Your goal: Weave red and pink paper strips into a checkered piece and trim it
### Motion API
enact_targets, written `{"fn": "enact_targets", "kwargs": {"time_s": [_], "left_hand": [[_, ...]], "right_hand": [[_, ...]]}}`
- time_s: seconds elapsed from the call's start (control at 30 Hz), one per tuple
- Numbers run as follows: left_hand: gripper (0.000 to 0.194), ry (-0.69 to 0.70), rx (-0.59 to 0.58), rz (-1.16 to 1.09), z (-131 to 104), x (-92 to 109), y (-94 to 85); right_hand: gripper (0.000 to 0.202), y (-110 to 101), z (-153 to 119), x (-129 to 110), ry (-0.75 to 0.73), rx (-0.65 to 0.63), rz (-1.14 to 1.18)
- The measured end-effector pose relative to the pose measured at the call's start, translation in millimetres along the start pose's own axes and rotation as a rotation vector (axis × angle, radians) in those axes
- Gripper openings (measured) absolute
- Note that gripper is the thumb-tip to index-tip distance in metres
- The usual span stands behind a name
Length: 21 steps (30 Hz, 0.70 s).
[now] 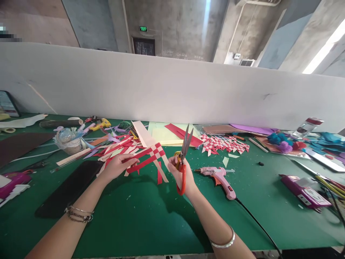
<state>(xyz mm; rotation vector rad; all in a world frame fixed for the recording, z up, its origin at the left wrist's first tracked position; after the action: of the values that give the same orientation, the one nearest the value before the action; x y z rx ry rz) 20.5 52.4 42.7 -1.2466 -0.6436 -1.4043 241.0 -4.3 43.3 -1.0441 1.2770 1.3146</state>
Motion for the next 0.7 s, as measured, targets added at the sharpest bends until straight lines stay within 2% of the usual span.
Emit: {"fn": "enact_targets", "kwargs": {"time_s": [0.17, 0.3, 0.7], "left_hand": [[0.016, -0.003, 0.060, -0.024, 2, -2, -10.1], [0.014, -0.003, 0.091, -0.038, 3, -2, -13.1], [0.023, 0.018, 0.104, -0.005, 3, -4, -17.9]], "right_hand": [[0.030, -2, 0, -1, -0.005, 0.037, -0.009], [0.028, -6, 1, -2, -0.013, 0.071, -0.001], [0.028, -12, 1, 0, -0.028, 0.116, 0.003]]}}
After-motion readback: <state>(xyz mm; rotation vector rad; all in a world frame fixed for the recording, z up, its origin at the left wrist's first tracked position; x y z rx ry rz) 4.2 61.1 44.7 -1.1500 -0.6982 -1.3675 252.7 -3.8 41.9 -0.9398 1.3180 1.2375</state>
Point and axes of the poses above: each hand's wrist, its own z-axis towards the middle knuckle, its own y-axis out of the palm, x = y × z, the point moved 5 cm from there along z, towards the middle knuckle, and after that the axes turned 10 degrees about y, right-handed, at the moved point
